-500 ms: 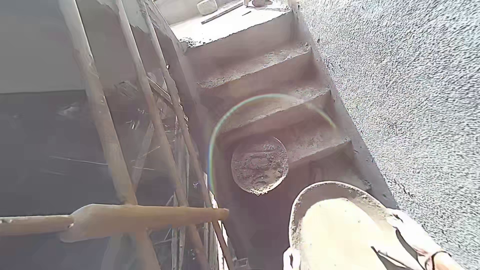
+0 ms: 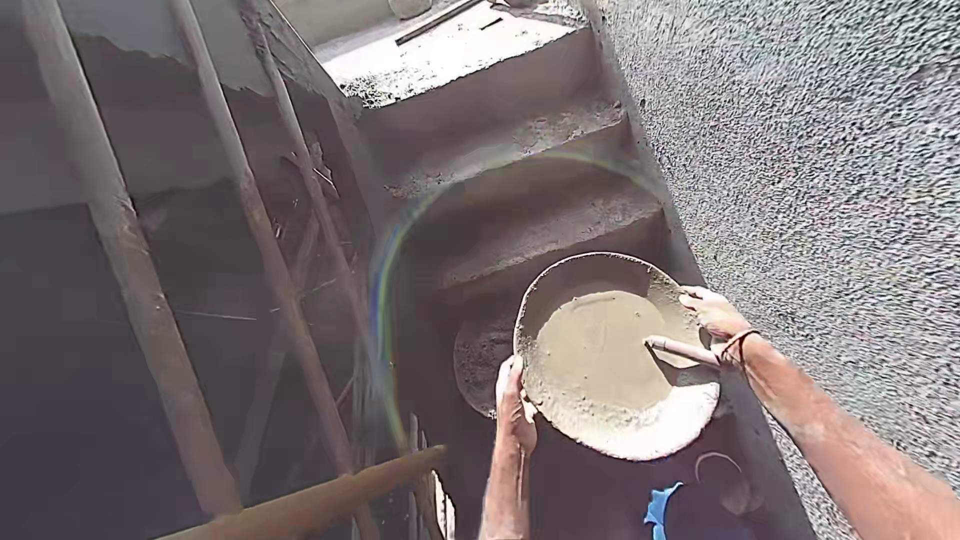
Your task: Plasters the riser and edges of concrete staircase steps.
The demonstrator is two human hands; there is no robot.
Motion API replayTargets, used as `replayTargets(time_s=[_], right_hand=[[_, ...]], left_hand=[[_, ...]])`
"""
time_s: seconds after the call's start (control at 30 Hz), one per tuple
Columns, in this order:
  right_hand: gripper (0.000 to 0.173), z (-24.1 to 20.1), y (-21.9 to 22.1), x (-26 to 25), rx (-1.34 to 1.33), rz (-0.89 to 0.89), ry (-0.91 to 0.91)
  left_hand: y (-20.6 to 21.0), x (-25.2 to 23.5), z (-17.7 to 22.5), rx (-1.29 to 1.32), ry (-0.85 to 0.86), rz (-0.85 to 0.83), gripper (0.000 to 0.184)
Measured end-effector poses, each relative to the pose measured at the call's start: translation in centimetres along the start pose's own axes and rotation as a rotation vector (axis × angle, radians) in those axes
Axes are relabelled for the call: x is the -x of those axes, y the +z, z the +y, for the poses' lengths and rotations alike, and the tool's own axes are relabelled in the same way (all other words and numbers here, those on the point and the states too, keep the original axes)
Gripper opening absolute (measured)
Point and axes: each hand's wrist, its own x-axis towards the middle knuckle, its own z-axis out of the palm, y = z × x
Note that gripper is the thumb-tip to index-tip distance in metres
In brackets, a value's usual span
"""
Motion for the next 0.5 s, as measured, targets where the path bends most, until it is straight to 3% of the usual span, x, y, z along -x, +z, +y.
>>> replayTargets(time_s=[0.2,0.5], right_hand=[[0.032,-9.3,1.6,-11.5,-0.041,0.011,-0.048],[0.032,-17.8,4.0,-25.7,-0.018,0.071,-0.124]], left_hand=[[7.4,-10.8,5.9,0.020,0.075,0.009,0.038],[15.8,-24.7,11.2,0.009,0.057,0.036,0.035]])
